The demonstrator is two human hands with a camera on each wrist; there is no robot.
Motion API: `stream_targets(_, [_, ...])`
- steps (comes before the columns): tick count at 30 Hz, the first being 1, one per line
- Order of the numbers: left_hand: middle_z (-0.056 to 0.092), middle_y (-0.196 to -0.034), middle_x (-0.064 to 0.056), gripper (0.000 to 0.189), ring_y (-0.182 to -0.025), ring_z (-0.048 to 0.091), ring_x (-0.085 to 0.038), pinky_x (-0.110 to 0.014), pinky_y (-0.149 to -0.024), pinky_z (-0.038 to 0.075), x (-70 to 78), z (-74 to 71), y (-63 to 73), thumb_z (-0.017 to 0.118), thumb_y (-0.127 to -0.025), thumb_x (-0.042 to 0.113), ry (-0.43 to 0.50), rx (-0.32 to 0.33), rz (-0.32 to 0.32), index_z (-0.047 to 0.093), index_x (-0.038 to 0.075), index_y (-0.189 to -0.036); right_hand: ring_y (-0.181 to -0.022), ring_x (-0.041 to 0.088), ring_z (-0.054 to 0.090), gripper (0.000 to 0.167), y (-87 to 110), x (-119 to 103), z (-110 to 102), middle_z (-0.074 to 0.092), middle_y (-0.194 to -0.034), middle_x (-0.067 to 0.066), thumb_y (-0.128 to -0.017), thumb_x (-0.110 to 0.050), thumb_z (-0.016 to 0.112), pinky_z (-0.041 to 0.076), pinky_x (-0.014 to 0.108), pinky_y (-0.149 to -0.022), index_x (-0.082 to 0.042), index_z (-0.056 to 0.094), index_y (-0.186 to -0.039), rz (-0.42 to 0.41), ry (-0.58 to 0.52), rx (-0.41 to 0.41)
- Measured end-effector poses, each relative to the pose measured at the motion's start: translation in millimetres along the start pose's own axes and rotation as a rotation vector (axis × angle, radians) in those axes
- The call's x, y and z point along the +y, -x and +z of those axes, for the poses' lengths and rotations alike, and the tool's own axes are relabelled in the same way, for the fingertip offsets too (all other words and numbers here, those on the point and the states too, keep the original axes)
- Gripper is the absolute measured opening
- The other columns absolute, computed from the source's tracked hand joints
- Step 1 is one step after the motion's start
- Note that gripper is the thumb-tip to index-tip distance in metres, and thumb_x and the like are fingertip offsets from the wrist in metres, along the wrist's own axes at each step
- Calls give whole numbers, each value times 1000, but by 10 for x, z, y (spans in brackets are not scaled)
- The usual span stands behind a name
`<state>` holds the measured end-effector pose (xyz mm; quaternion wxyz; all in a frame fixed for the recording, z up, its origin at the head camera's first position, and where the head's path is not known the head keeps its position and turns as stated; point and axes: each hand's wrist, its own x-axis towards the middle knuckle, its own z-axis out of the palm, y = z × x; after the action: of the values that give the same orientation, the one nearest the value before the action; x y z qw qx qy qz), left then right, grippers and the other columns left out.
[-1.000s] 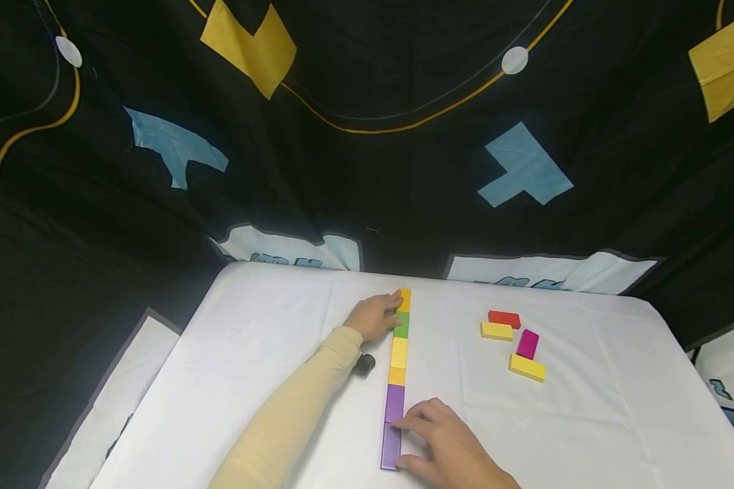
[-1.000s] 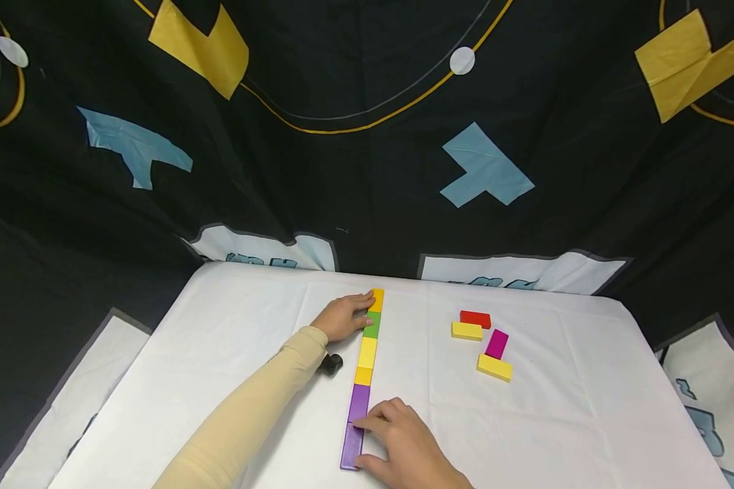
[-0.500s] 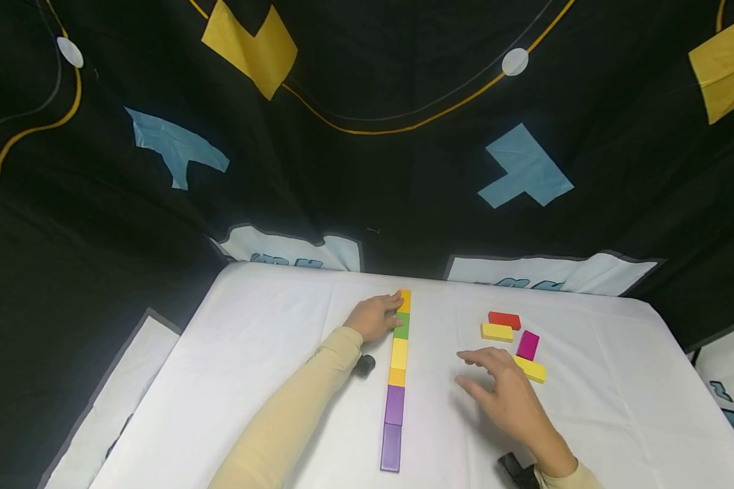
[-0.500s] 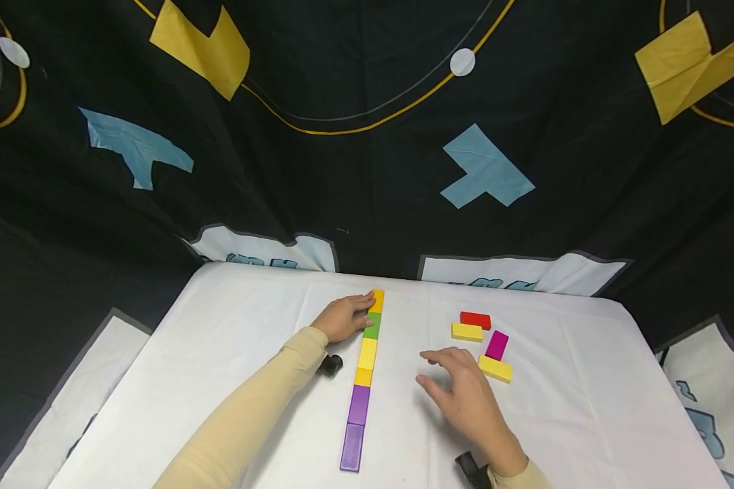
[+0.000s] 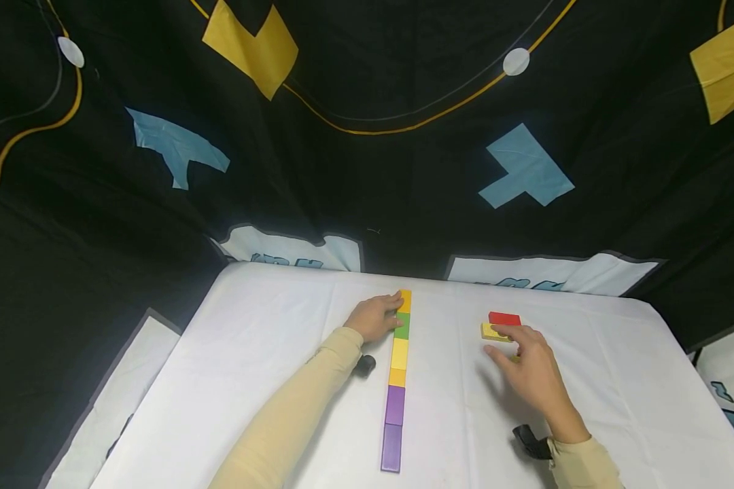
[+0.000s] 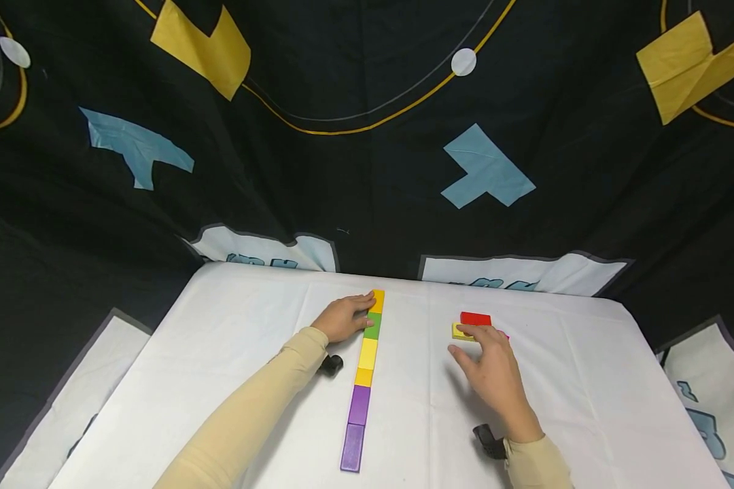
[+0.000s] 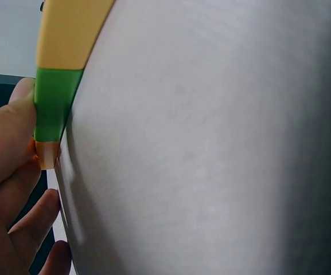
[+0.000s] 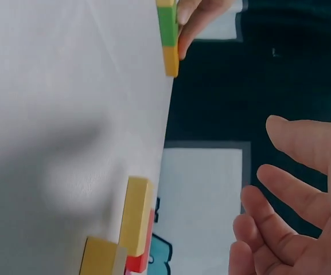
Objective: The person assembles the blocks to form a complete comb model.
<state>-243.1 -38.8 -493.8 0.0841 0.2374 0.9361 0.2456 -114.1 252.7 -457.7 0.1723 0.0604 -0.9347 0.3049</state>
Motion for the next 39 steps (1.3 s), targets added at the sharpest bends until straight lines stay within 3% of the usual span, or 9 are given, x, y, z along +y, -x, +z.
stream_targets(4, [41, -157, 3, 55, -144, 40, -23, -37, -121, 31, -2, 6, -2, 68, -97, 31, 7, 0, -6, 54, 13, -146, -72, 25, 49, 37, -67, 78, 6, 66, -100, 18, -81, -8, 83, 39, 30, -60, -2, 72, -116, -15, 5, 50])
stream_targets(8, [41, -157, 4, 55, -144, 40, -23, -37, -121, 31, -2, 8, -2, 68, -97, 31, 7, -1, -9, 53, 13, -147, -81, 31, 52, 36, -161, 142, -5, 65, -106, 21, -85, -10, 80, 41, 34, -64, -1, 71, -119, 46, -11, 50])
stream_targets(14, [42, -157, 3, 55, -144, 40, -23, -36, -120, 32, -5, 15, -3, 68, -97, 30, 7, 3, -2, 54, 11, -146, -112, 43, 51, 43, -319, 260, -5, 57, -127, 27, -93, -22, 72, 51, 57, -86, -2, 63, -131, 217, 39, -51])
stream_targets(23, [42, -157, 2, 55, -144, 40, -23, -36, -120, 31, 0, 11, -1, 68, -97, 30, 5, 4, 2, 54, 12, -146, -122, 45, 45, 53, -531, 446, 42, 52, -135, 28, -96, -30, 67, 50, 61, -98, -2, 56, -140, 399, 82, -180])
stream_targets(30, [42, -157, 2, 55, -144, 40, -23, -37, -121, 31, 1, 8, -4, 68, -97, 31, 1, 3, 5, 54, 12, -146, -119, 46, 45, 64, -648, 515, 84, 54, -131, 30, -94, -43, 66, 49, 60, -96, 2, 54, -138, 429, 132, -218])
stream_targets(39, [42, -157, 2, 55, -144, 40, -23, -36, -121, 31, 0, 0, -1, 68, -97, 31, 1, 0, 3, 53, 12, -147, -107, 48, 47, 80, -740, 550, 187, 56, -124, 33, -88, -56, 65, 51, 52, -80, 5, 51, -137, 523, 251, -332])
